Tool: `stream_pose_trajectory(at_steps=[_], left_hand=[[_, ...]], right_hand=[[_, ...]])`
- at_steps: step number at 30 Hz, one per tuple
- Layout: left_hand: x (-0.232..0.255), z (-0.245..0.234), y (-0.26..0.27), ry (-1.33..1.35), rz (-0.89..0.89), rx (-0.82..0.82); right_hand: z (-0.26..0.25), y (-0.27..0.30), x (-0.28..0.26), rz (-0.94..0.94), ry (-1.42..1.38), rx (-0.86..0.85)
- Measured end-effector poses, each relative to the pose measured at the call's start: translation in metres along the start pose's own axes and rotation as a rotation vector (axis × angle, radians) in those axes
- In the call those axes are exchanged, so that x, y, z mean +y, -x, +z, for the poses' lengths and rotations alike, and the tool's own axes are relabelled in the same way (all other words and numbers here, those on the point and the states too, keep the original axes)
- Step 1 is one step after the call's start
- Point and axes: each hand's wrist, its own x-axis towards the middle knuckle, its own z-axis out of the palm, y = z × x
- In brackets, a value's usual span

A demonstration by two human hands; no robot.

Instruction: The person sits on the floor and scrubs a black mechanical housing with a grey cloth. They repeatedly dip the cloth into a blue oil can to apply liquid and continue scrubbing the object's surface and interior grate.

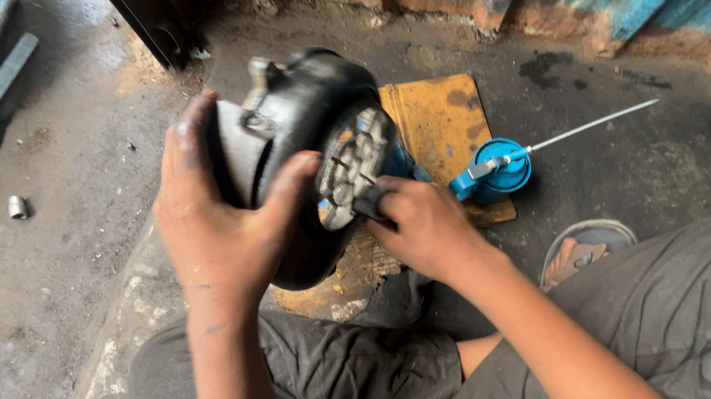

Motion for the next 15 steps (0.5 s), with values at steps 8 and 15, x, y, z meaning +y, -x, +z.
stream_pose_trajectory(at_steps=[8,15], left_hand=[[-0.002,-0.002,-0.005,-0.122,-0.193,-0.004],[-0.01,-0.004,-0.004,-0.094,-0.159,-0.003]], right_hand=[[-0.008,-0.001,-0.029,0.221,0.095,-0.048],[-0.013,0.014,-0.042,0.338,-0.098,-0.102]])
